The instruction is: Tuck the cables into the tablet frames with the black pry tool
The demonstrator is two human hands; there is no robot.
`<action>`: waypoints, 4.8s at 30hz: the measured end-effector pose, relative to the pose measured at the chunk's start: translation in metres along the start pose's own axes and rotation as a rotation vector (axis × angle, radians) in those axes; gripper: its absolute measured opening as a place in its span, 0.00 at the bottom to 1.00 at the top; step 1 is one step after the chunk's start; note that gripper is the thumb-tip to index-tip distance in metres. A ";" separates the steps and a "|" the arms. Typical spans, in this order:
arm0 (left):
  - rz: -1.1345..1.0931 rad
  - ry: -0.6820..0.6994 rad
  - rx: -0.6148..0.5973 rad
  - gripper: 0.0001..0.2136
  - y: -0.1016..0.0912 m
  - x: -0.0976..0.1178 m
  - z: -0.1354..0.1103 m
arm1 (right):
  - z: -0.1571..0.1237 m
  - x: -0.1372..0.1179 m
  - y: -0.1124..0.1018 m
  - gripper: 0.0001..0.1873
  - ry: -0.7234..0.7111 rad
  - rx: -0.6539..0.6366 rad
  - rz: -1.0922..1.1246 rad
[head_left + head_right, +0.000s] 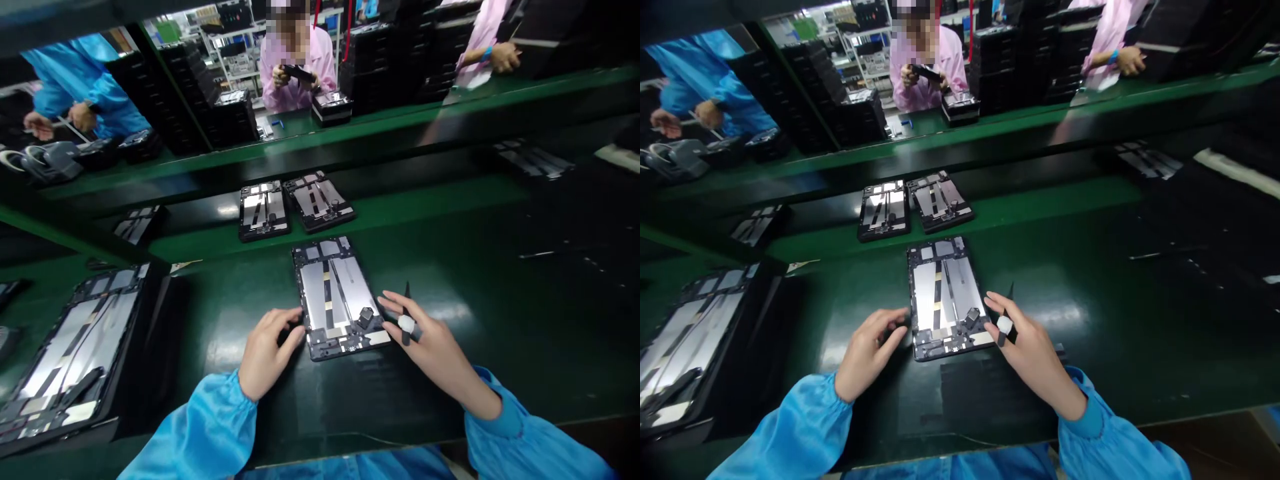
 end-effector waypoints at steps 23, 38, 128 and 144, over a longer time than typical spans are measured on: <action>-0.180 0.142 -0.003 0.07 0.023 0.012 -0.020 | 0.008 -0.049 0.054 0.17 -0.322 -0.351 0.112; 0.296 0.499 0.035 0.10 0.016 0.012 -0.036 | 0.002 -0.035 0.065 0.31 -0.415 -0.327 0.054; 0.126 0.602 -0.048 0.11 0.008 0.008 -0.062 | 0.021 -0.048 0.037 0.14 0.189 -0.411 0.418; 0.196 0.545 0.082 0.08 0.018 -0.004 -0.044 | 0.051 -0.054 0.059 0.10 0.258 -0.607 0.287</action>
Point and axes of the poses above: each hand's wrist, its own z-axis towards the middle knuckle, its own y-axis out of the palm, x = y × z, the point moved 1 cm from there along z, towards the middle knuckle, and after that the axes turned 6 degrees about x, right-handed, at the moved point
